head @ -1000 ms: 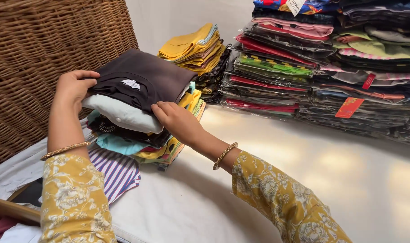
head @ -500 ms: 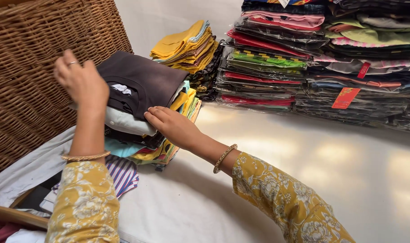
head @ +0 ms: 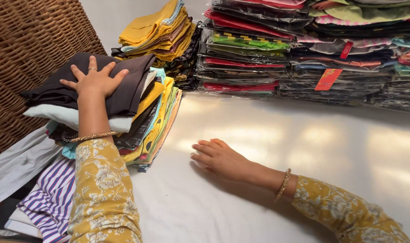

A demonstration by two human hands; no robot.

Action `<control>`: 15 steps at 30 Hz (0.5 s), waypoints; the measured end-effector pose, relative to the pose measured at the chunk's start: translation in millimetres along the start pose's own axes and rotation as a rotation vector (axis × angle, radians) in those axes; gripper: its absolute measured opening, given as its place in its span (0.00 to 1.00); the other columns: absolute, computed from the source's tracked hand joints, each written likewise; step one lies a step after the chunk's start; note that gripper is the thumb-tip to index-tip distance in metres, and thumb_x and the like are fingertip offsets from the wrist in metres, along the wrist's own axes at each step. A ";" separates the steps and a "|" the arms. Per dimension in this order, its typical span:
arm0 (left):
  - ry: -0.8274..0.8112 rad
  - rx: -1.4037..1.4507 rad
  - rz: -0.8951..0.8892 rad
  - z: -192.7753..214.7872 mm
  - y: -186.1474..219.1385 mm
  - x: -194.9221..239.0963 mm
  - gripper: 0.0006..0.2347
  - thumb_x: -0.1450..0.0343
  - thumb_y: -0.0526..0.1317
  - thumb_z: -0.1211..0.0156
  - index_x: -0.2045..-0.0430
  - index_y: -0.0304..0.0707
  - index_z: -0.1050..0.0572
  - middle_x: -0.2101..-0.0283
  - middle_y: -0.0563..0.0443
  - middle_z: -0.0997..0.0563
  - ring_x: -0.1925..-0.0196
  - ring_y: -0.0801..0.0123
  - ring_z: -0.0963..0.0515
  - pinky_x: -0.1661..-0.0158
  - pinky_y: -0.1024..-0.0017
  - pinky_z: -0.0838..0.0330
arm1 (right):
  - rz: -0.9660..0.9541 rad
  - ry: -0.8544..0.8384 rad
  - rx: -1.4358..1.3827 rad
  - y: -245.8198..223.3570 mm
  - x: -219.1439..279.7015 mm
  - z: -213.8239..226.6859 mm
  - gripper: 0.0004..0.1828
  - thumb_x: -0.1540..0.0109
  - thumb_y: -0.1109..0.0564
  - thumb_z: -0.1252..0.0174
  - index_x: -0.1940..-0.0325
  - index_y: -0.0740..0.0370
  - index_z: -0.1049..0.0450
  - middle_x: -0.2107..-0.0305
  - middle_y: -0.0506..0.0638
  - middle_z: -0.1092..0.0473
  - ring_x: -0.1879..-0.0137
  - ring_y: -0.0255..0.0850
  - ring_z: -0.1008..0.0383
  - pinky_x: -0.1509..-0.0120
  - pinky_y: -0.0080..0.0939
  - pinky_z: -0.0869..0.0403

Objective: The person folds several t-shirts on a white table. They smooth out a dark brown shirt, then a bright pink shirt, followed by a red shirt, and finally a dark brown shirt with a graphic. Each shirt is folded neatly and placed into a wicker basket to the left.

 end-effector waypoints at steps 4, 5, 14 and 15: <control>0.020 -0.027 0.004 2.9 4.0 -0.2 0.34 0.36 0.77 0.62 0.33 0.81 0.40 0.20 0.59 0.59 0.22 0.33 0.68 0.35 0.21 0.76 | -0.272 -0.184 -0.114 22.3 69.2 16.4 0.26 0.33 0.48 0.46 0.31 0.53 0.35 0.31 0.55 0.42 0.23 0.52 0.48 0.24 0.57 0.47; 0.021 -0.030 0.012 4.5 5.6 0.9 0.34 0.36 0.77 0.62 0.33 0.81 0.40 0.20 0.60 0.60 0.22 0.33 0.68 0.36 0.21 0.76 | -0.355 -0.240 -0.125 25.9 87.0 23.7 0.27 0.32 0.46 0.47 0.29 0.50 0.37 0.29 0.53 0.44 0.22 0.51 0.51 0.23 0.59 0.50; -0.047 -0.094 -0.117 4.9 -38.5 -6.2 0.27 0.26 0.61 0.61 0.28 0.72 0.47 0.21 0.56 0.56 0.21 0.39 0.56 0.30 0.32 0.59 | -0.920 -0.486 0.087 122.0 275.3 64.7 0.36 0.33 0.28 0.71 0.20 0.28 0.62 0.21 0.40 0.70 0.17 0.43 0.75 0.19 0.63 0.67; -0.039 -0.095 -0.135 10.4 -62.3 2.8 0.27 0.26 0.61 0.61 0.28 0.72 0.47 0.21 0.56 0.56 0.21 0.39 0.56 0.30 0.32 0.59 | -0.935 -0.473 0.089 121.7 286.6 67.7 0.36 0.33 0.28 0.71 0.20 0.28 0.62 0.21 0.40 0.70 0.17 0.43 0.75 0.19 0.63 0.67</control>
Point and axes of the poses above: each hand's wrist, its own x-axis away from the middle knuckle, its own z-axis out of the back of the hand, y = z × x, the point moved 2 cm from there along -x, towards the middle knuckle
